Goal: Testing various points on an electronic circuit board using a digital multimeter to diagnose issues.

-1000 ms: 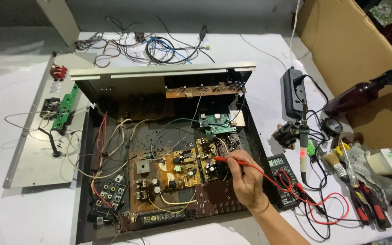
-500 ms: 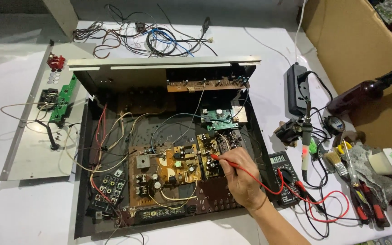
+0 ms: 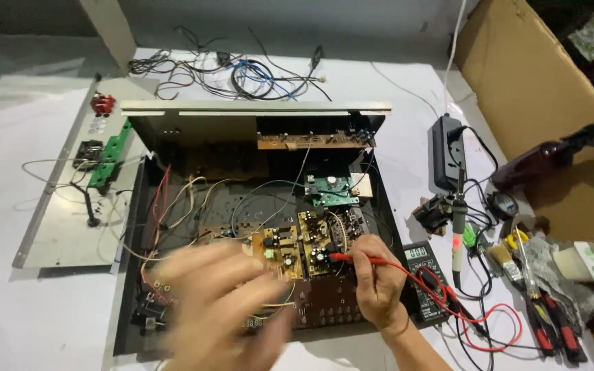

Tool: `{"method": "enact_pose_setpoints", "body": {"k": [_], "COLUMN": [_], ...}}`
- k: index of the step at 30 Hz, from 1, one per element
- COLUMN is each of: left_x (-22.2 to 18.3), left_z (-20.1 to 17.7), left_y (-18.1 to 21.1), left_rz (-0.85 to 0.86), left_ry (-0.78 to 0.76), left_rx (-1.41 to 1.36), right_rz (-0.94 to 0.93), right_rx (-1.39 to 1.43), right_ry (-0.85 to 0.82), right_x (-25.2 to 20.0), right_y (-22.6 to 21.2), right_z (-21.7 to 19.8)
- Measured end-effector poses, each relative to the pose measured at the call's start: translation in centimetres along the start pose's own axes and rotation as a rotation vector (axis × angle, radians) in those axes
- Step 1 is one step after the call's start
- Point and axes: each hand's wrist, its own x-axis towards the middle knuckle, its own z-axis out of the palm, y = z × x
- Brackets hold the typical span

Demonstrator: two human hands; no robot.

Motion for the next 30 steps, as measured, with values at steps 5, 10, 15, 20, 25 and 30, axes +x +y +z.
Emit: {"method": "enact_pose_setpoints", "body": {"k": [5, 10, 15, 20, 25, 30], "left_x": [-0.3, -2.2, -1.5, -0.2, 0.0, -0.3], "left_z": [9.6, 14.3, 15.1, 14.9, 14.8, 14.9], "left_y": [-3.6, -7.2, -9.0, -9.7, -9.9, -10.0], "left_rz": [0.032, -0.003, 0.007, -0.068, -0.101, -0.14], "left_ry": [-0.217, -0.451, -0.571, -0.715, -0.738, -0.703], "left_rx": [0.074, 0.148, 0.052, -0.069, -0.187, -0.227], "right_rz": [0.038, 0.162, 0.166, 0.156, 0.165, 0.155], "right_rx": [-0.03, 0.014, -0.041, -0.042, -0.085, -0.097], "right_ry": [-0.048, -0.012, -0.045, -0.062, -0.082, -0.087], "right_x": [-0.4, -2.3, -3.3, -3.0, -2.8, -2.1], "right_y": [-0.8, -0.4, -0.2, -0.3, -0.2, -0.9], "right_z": [-0.6, -1.0, -0.8, -0.5, -0.6, -0.4]}}
